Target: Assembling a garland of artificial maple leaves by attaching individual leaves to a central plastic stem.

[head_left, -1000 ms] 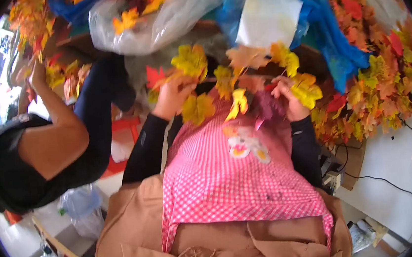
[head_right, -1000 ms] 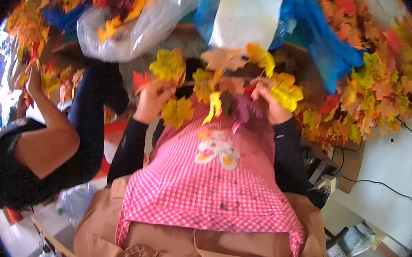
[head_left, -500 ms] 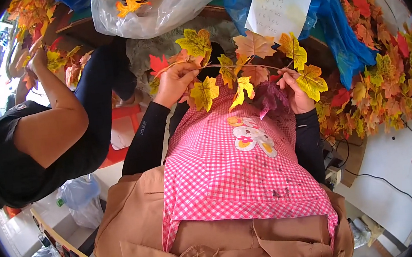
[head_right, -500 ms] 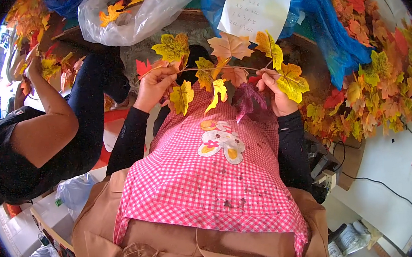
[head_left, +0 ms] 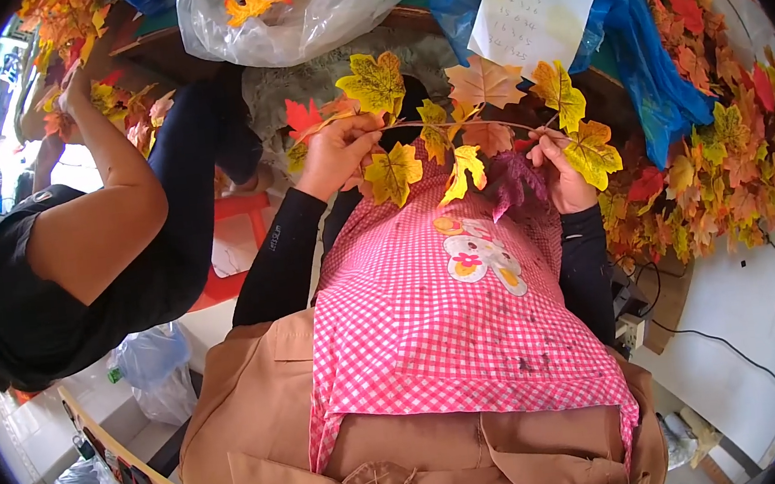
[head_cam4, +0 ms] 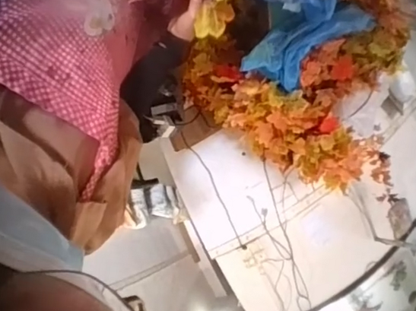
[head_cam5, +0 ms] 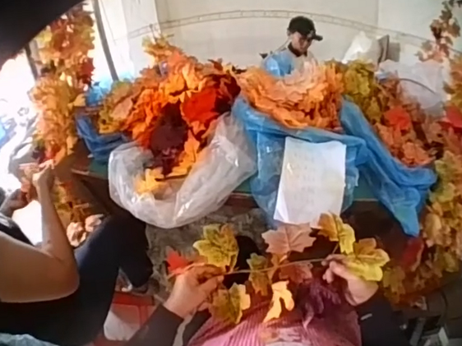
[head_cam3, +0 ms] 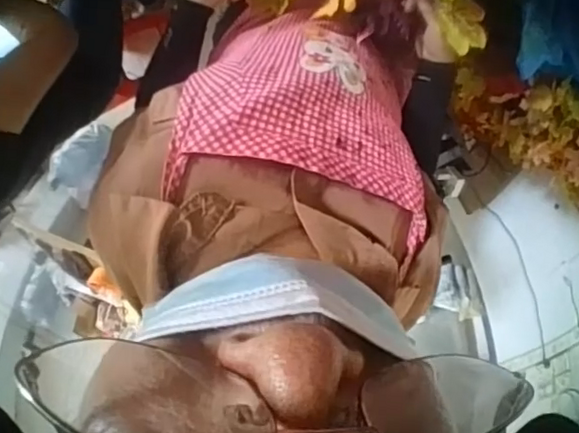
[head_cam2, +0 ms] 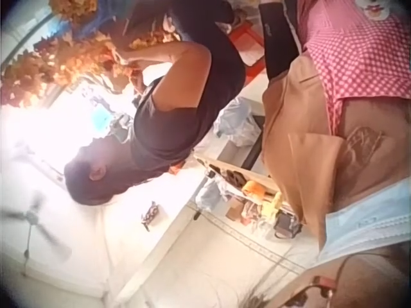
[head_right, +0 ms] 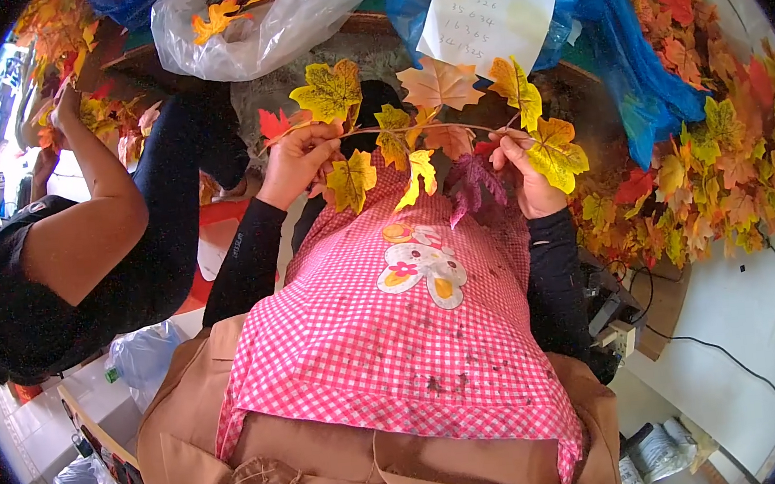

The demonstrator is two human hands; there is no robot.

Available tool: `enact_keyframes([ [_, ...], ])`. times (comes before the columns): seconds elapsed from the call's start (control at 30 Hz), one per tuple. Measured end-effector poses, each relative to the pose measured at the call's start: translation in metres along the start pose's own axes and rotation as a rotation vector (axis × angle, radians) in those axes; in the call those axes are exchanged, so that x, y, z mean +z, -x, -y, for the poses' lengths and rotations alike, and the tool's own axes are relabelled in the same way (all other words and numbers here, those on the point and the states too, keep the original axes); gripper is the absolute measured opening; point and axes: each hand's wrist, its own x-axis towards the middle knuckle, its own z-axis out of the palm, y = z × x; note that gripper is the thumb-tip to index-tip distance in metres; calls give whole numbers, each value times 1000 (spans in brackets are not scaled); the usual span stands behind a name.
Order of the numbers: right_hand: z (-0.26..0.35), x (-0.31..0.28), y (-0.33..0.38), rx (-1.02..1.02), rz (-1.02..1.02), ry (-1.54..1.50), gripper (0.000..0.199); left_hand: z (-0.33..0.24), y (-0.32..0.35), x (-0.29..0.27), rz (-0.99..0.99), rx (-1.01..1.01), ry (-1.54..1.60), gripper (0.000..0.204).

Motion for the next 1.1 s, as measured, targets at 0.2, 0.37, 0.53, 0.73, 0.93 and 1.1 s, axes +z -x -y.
enact_keyframes([
  [0.2,3,6,0,0,-20,18,24,2,-1,0,-27,53,-52,22],
  [0.37,8,7,4,4,9,46,22,-22,9,1,-144,435,-561,18],
  [0.53,5,10,4,-52,34,118,22,-51,12,33,-21,586,-437,13],
  [0.73,7,12,5,-98,70,111,22,-65,-1,80,-18,885,-482,16],
  [0.93,17,23,11,-130,31,108,24,-70,-10,99,-158,910,-648,21],
  [1.1,9,12,7,-79,72,75,21,-67,-16,98,-145,976,-745,20],
])
